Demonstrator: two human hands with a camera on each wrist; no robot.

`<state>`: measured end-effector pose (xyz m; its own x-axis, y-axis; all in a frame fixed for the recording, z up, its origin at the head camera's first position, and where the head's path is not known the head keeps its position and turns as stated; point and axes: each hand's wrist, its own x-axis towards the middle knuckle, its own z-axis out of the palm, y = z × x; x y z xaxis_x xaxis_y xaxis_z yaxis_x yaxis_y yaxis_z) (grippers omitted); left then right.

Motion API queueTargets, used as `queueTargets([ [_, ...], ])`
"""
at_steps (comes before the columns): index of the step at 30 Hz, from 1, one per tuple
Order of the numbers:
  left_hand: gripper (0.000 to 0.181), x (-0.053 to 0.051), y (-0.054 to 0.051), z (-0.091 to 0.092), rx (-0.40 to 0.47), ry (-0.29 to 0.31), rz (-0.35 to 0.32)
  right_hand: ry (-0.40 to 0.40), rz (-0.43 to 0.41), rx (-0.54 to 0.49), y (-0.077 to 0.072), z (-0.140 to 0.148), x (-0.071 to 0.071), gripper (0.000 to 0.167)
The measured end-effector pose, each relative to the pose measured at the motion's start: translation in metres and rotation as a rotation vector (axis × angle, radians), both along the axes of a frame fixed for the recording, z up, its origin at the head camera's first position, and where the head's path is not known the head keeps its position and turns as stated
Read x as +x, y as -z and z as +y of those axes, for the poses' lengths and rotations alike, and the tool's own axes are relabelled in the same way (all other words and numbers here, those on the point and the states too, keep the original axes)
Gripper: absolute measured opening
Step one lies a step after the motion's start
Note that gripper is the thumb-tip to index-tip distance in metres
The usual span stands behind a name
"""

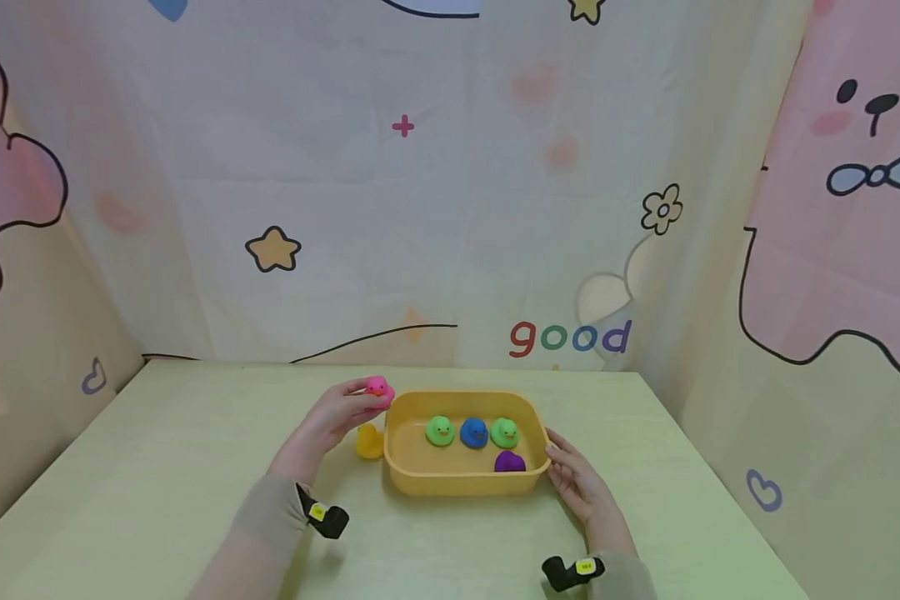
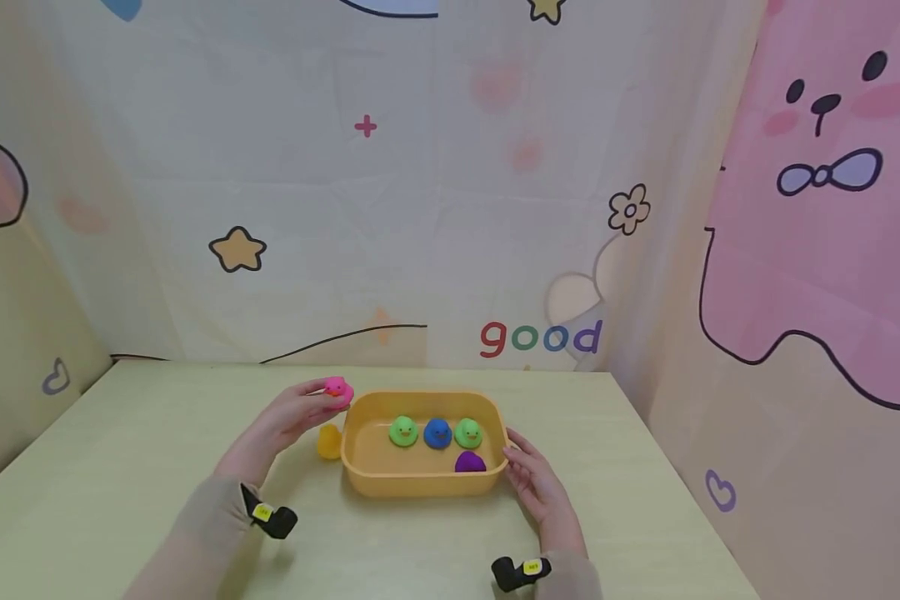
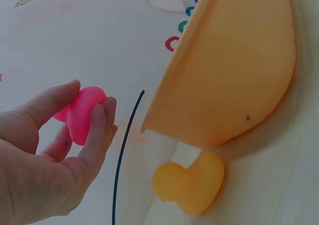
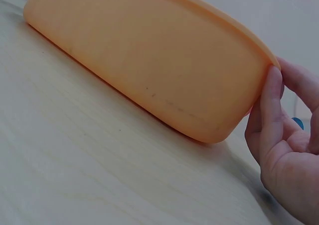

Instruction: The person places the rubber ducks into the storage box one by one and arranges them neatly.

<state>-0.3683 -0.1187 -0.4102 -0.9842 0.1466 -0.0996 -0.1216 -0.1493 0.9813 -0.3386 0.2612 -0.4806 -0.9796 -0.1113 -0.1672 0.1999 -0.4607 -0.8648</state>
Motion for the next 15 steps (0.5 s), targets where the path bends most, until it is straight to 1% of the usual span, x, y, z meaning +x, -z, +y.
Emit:
queueTargets([
  [4, 0.058, -0.004, -0.002, 0.024, -0.019, -0.001, -0.025, -0.011, 0.03, 0.004, 0.001, 0.002, 0.0, 0.034],
  [8, 0.054, -0.003, 0.001, 0.047, -0.029, -0.005, -0.036, -0.028, 0.033, 0.003, 0.002, 0.003, 0.0, 0.032],
  [10, 0.053, -0.002, 0.002, 0.057, -0.017, 0.007, -0.039, -0.024, 0.022, 0.004, 0.001, 0.003, 0.0, 0.034],
  [15, 0.05, 0.002, 0.005, 0.081, 0.006, 0.067, -0.026, -0.014, -0.011, 0.012, -0.002, 0.001, 0.0, 0.052],
])
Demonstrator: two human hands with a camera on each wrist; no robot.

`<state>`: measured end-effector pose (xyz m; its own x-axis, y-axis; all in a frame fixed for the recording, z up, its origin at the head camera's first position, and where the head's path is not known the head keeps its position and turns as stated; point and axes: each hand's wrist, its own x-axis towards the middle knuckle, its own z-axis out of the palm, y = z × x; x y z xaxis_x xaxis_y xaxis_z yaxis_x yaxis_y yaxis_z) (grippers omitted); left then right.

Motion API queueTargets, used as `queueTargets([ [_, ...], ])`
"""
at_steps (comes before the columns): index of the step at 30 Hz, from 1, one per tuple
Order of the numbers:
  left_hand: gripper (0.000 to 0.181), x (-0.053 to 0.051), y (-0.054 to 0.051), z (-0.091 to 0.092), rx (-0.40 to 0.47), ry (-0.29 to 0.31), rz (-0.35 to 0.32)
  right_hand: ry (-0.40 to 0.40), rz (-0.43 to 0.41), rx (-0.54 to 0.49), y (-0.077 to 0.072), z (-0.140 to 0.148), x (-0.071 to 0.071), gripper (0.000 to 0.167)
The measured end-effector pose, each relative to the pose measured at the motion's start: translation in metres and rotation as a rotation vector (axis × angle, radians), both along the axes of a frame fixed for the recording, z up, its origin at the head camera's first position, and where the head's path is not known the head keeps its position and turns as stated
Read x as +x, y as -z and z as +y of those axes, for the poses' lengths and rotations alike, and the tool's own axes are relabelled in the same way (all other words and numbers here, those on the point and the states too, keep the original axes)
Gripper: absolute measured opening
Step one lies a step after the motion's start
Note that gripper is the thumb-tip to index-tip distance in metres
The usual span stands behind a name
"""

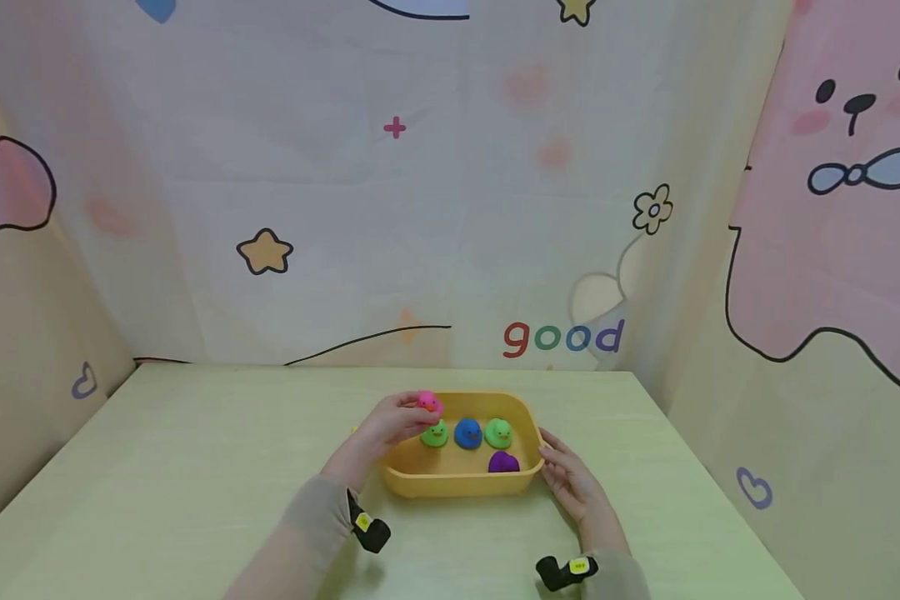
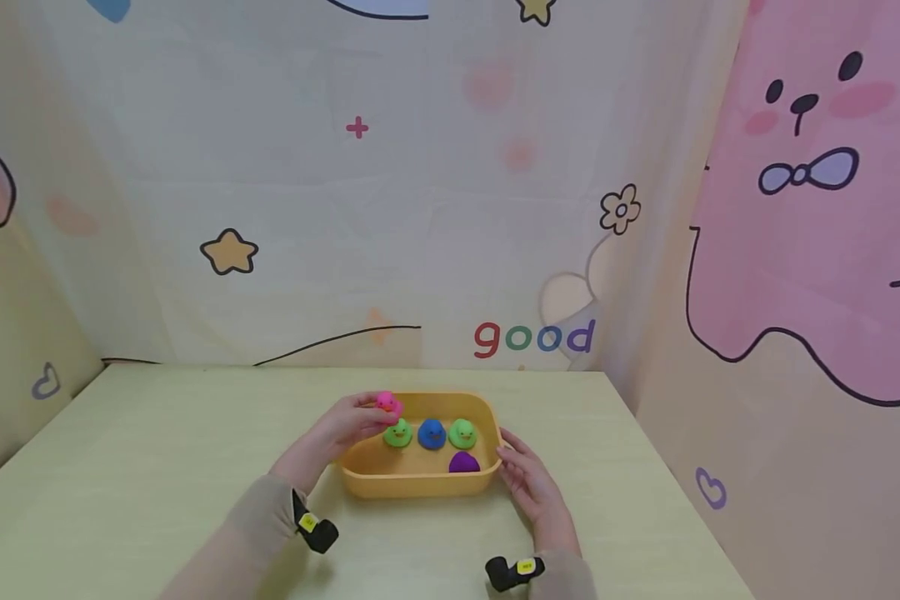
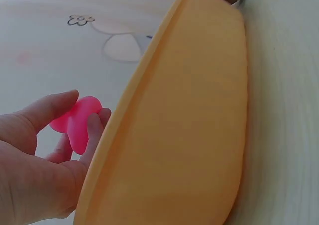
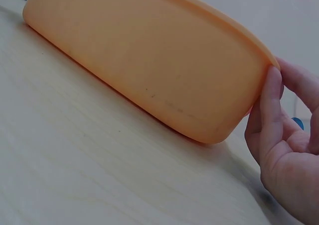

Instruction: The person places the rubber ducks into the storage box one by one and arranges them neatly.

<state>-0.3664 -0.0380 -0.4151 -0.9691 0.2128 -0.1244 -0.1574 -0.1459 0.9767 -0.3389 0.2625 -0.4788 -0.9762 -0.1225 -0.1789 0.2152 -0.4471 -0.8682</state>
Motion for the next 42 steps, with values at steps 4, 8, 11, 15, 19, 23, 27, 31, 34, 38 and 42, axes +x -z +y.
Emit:
queueTargets([
  [4, 0.048, 0.003, 0.002, 0.014, -0.032, 0.036, 0.013, 0.0, 0.0, 0.014, -0.002, -0.002, 0.0, 0.056],
  [8, 0.047, 0.005, 0.003, 0.027, -0.072, 0.054, 0.008, 0.0, 0.005, 0.01, -0.002, -0.002, 0.0, 0.051],
  [11, 0.045, 0.007, 0.003, 0.033, -0.096, 0.063, 0.002, -0.004, 0.007, 0.004, -0.002, -0.003, 0.0, 0.049],
  [15, 0.045, 0.009, 0.005, 0.038, -0.093, 0.1, -0.003, -0.003, 0.011, 0.004, -0.002, -0.002, -0.001, 0.051],
  [19, 0.047, 0.012, 0.008, 0.042, -0.141, 0.115, -0.016, -0.001, 0.019, 0.014, -0.001, -0.002, -0.002, 0.051],
  [23, 0.049, 0.014, 0.011, 0.044, -0.269, 0.128, 0.006, -0.009, 0.035, 0.02, 0.001, -0.002, -0.002, 0.045],
  [27, 0.048, 0.016, 0.013, 0.046, -0.36, 0.147, 0.057, -0.019, 0.045, 0.018, 0.003, -0.001, -0.003, 0.041],
  [31, 0.044, 0.015, 0.015, 0.048, -0.413, 0.165, 0.095, -0.026, 0.051, 0.024, 0.003, 0.0, -0.003, 0.042],
  [34, 0.042, 0.016, 0.014, 0.051, -0.466, 0.154, 0.116, -0.023, 0.049, 0.028, 0.004, 0.0, -0.003, 0.045],
  [38, 0.037, 0.02, 0.011, 0.057, -0.554, 0.126, 0.14, -0.018, 0.046, 0.031, 0.004, 0.0, -0.002, 0.053],
  [42, 0.031, 0.022, 0.012, 0.061, -0.62, 0.132, 0.178, -0.009, 0.042, 0.022, 0.004, 0.0, -0.002, 0.052],
])
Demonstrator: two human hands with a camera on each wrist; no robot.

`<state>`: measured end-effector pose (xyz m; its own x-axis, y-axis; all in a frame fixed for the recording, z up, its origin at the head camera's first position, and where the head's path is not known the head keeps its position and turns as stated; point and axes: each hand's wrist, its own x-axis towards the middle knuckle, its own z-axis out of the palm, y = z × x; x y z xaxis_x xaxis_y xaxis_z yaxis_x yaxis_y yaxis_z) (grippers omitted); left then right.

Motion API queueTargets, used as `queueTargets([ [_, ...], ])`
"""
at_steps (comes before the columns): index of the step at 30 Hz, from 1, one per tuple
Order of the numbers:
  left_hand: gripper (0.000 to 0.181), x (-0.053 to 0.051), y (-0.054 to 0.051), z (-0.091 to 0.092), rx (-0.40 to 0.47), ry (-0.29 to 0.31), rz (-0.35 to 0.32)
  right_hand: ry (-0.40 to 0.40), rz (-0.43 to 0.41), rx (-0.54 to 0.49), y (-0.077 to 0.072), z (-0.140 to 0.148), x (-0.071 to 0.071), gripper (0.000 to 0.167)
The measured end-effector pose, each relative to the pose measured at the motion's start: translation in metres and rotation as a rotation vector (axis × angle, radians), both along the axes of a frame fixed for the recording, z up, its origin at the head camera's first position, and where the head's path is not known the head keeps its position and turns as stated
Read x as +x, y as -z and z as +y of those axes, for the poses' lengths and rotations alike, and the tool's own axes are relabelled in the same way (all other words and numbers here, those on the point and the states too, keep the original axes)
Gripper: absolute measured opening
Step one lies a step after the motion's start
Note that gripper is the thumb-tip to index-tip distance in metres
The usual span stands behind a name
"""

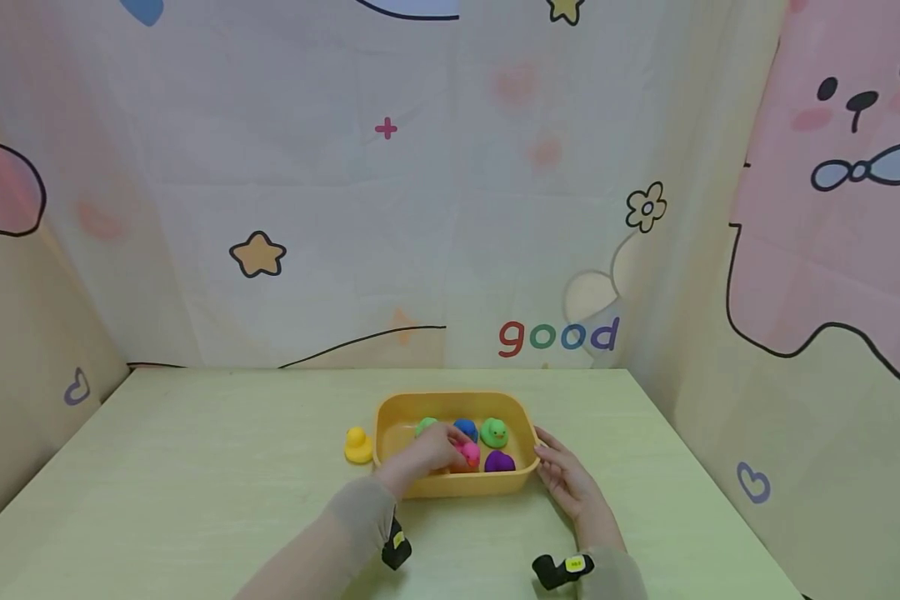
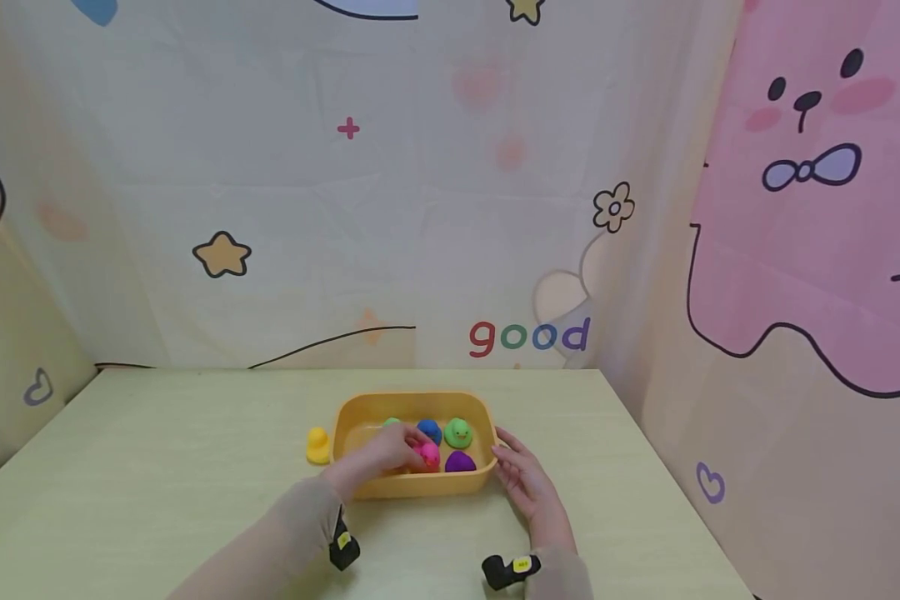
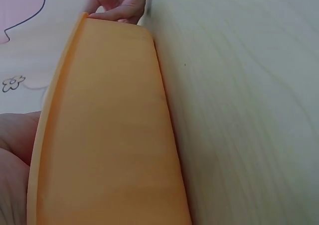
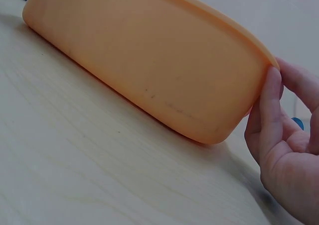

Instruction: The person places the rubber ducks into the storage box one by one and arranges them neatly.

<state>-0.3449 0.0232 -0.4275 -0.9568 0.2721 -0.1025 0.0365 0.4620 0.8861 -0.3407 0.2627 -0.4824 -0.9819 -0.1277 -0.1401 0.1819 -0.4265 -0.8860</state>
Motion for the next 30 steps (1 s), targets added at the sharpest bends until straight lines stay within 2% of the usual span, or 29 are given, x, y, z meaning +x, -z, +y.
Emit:
queueTargets([
  [11, 0.019, -0.003, 0.005, 0.005, -0.223, 0.041, 0.135, 0.014, -0.012, 0.001, 0.0, 0.0, 0.0, 0.046],
  [18, 0.017, 0.0, 0.003, 0.007, -0.32, 0.047, 0.177, 0.018, -0.003, 0.0, 0.0, 0.0, 0.002, 0.05],
  [21, 0.018, 0.001, 0.002, 0.006, -0.331, 0.067, 0.18, 0.014, -0.007, -0.015, 0.0, 0.0, 0.002, 0.042],
  [24, 0.022, 0.002, -0.002, 0.002, -0.346, 0.117, 0.206, 0.004, -0.01, -0.021, 0.0, 0.0, 0.001, 0.035],
  [26, 0.027, 0.003, -0.005, -0.002, -0.343, 0.161, 0.218, -0.003, -0.011, -0.013, 0.0, 0.0, 0.001, 0.037],
  [30, 0.04, 0.007, -0.021, -0.015, -0.267, 0.213, 0.17, 0.004, -0.013, 0.007, -0.001, -0.001, 0.0, 0.049],
])
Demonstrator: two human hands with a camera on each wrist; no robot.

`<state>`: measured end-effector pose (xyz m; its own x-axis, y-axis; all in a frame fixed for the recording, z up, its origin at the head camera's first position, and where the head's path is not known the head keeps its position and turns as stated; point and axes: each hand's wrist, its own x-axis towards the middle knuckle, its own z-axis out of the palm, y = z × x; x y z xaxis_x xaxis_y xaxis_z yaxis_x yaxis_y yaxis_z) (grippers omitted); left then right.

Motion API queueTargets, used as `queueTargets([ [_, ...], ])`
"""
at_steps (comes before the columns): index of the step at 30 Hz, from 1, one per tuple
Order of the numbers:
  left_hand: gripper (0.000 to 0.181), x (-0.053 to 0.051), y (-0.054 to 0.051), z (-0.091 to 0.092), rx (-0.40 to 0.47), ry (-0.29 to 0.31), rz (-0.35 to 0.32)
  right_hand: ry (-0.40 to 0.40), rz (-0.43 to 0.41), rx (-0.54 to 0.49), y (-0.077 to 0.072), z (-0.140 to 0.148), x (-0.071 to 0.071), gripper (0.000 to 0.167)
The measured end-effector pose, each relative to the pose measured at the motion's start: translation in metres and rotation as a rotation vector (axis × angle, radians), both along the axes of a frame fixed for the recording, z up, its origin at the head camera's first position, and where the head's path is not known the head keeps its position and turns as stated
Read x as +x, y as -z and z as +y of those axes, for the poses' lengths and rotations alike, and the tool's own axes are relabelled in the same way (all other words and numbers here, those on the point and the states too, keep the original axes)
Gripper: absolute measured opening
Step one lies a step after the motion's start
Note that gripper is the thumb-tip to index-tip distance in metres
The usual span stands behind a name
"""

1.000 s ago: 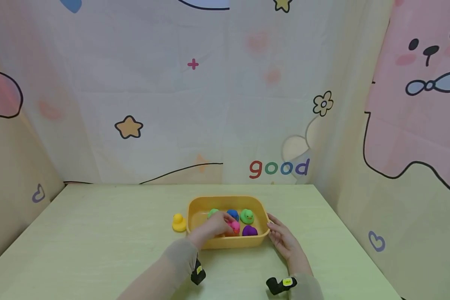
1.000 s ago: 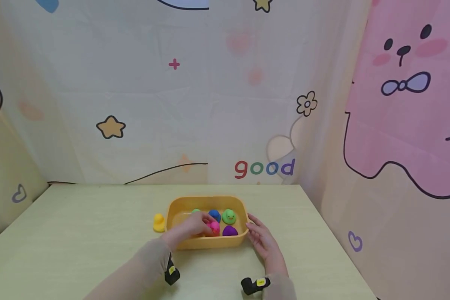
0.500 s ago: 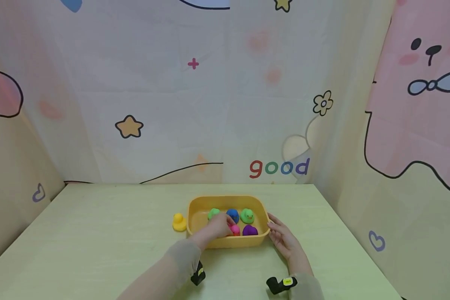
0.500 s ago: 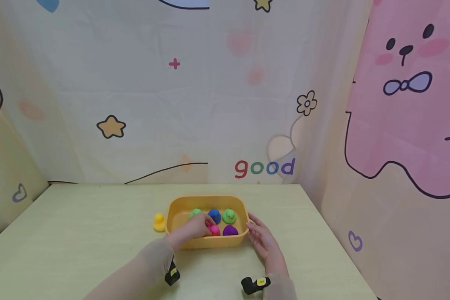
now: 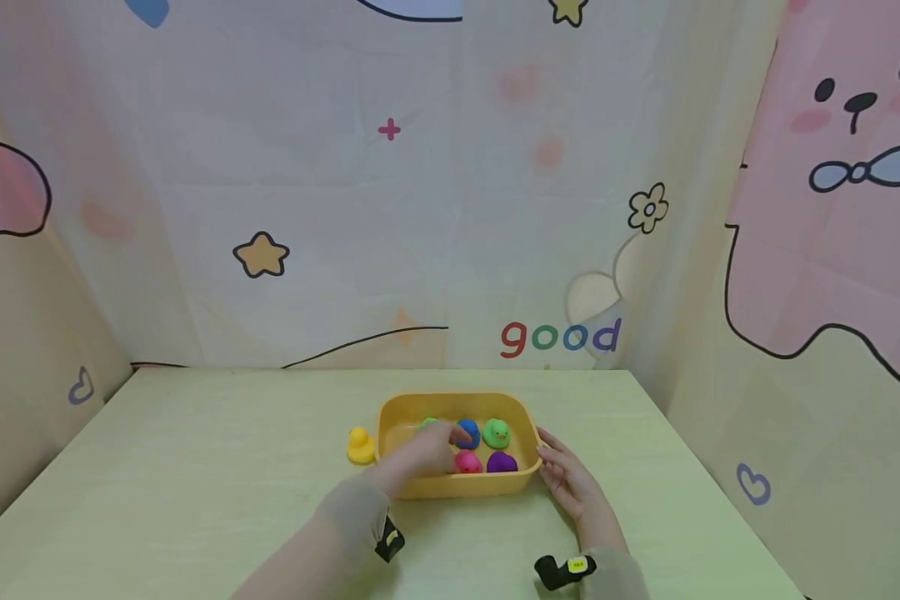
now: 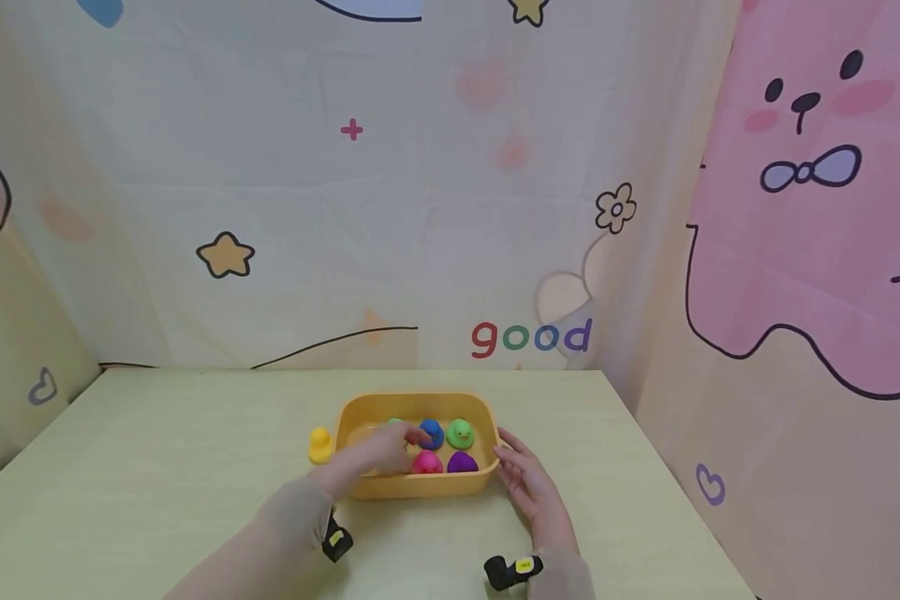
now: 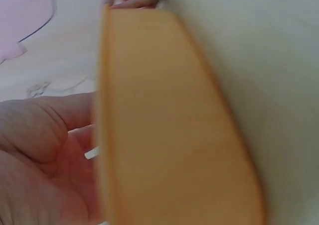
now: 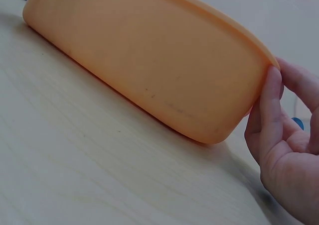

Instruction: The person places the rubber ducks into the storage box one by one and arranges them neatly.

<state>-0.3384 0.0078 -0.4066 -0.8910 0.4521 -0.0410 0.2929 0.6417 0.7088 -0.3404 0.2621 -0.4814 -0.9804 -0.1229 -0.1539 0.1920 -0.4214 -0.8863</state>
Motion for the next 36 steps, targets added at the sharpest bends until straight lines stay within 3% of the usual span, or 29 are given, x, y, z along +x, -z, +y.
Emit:
queueTargets([
  [3, 0.046, -0.001, -0.015, -0.015, 0.089, 0.025, -0.055, 0.001, 0.007, 0.008, 0.0, 0.0, 0.0, 0.056],
  [6, 0.047, -0.006, -0.024, -0.037, 0.142, 0.064, -0.039, 0.005, 0.019, 0.01, 0.0, 0.001, 0.001, 0.057],
  [9, 0.048, -0.011, -0.024, -0.064, 0.207, 0.064, -0.036, 0.014, 0.025, 0.012, 0.002, 0.001, 0.002, 0.054],
  [11, 0.049, -0.014, -0.022, -0.083, 0.244, 0.032, -0.042, 0.015, 0.024, 0.015, 0.002, 0.001, 0.002, 0.052],
  [14, 0.05, -0.016, -0.016, -0.107, 0.3, -0.026, -0.045, 0.002, 0.025, 0.02, 0.003, 0.001, 0.0, 0.047],
  [22, 0.046, -0.013, -0.001, -0.151, 0.307, -0.152, -0.06, -0.009, 0.024, 0.026, 0.003, 0.001, -0.001, 0.052],
  [31, 0.059, -0.024, 0.041, -0.169, 0.313, -0.095, -0.138, -0.014, 0.047, 0.021, 0.001, 0.003, 0.0, 0.04],
  [36, 0.058, -0.027, 0.05, -0.17, 0.305, -0.056, -0.151, -0.013, 0.031, 0.03, 0.0, 0.001, 0.0, 0.051],
])
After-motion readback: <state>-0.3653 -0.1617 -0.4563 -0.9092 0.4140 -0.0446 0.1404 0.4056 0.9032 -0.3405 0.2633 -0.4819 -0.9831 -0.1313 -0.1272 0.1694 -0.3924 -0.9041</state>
